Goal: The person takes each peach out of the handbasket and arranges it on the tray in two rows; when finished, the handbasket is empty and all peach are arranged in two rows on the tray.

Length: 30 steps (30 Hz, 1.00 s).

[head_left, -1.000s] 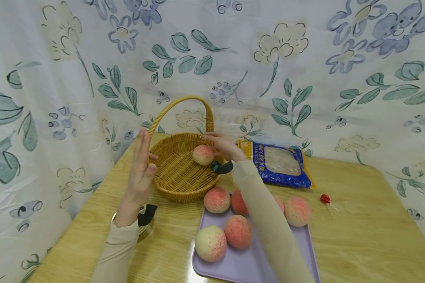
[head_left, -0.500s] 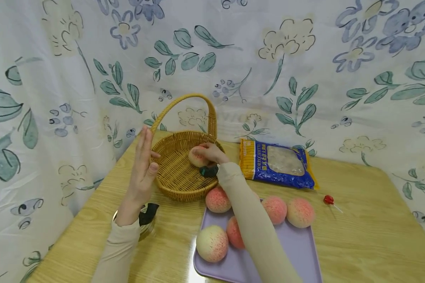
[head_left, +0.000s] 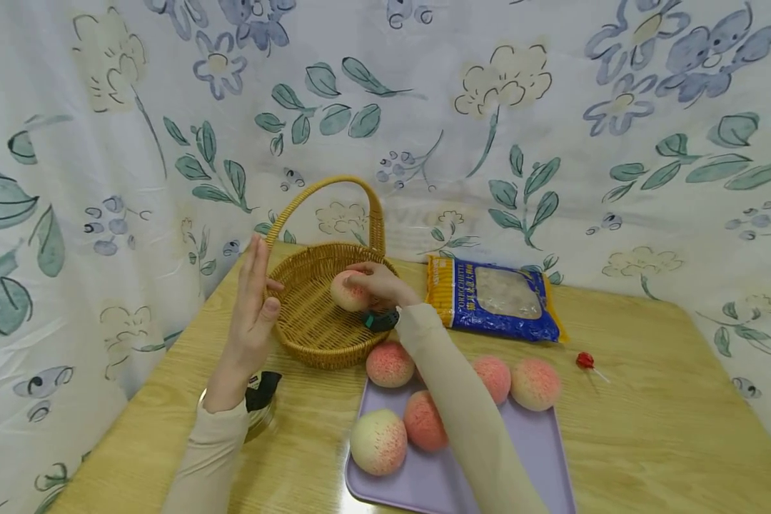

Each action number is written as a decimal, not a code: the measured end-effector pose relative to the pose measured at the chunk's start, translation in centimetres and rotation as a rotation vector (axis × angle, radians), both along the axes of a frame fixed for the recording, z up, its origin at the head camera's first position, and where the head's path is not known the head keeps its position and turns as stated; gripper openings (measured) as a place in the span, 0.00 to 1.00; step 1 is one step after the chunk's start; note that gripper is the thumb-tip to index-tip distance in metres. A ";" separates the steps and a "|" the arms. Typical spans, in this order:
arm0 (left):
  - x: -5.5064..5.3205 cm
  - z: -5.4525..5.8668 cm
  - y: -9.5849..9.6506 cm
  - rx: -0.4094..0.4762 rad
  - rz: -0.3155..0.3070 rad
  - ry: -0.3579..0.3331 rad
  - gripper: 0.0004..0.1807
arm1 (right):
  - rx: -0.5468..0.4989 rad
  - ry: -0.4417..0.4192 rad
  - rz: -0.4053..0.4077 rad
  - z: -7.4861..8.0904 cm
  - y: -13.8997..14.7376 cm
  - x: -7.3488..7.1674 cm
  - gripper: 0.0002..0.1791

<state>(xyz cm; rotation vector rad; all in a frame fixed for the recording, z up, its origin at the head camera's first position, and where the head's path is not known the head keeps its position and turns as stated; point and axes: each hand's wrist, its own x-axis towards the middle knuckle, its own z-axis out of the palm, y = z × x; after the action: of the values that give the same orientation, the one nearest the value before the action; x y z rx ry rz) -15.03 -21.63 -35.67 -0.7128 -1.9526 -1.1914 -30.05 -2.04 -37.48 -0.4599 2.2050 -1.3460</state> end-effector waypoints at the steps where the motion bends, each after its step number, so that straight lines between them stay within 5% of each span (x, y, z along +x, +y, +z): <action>1: 0.0 0.0 0.0 0.002 0.001 -0.004 0.42 | 0.002 -0.010 0.010 0.2 0.2 0.2 0.30; 9: -0.1 -0.3 0.1 -0.002 -0.008 -0.022 0.41 | -0.152 -0.162 0.031 2.4 3.0 3.0 0.27; 16: 0.2 0.0 0.0 -0.001 -0.006 -0.014 0.39 | -0.195 -0.151 0.057 4.1 7.3 6.0 0.28; 25: 0.1 -0.1 -0.1 0.001 -0.013 0.010 0.39 | -0.247 -0.160 0.055 2.6 13.1 9.9 0.28; 30: -0.1 0.0 -0.2 0.002 -0.015 0.020 0.39 | -0.246 -0.084 0.017 1.7 16.6 12.8 0.30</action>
<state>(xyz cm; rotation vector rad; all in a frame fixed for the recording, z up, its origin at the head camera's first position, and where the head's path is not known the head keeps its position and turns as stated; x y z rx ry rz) -15.15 -21.84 -35.71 -0.7370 -1.9324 -1.1903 -17.21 14.59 -35.81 -0.4995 1.9729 -1.6052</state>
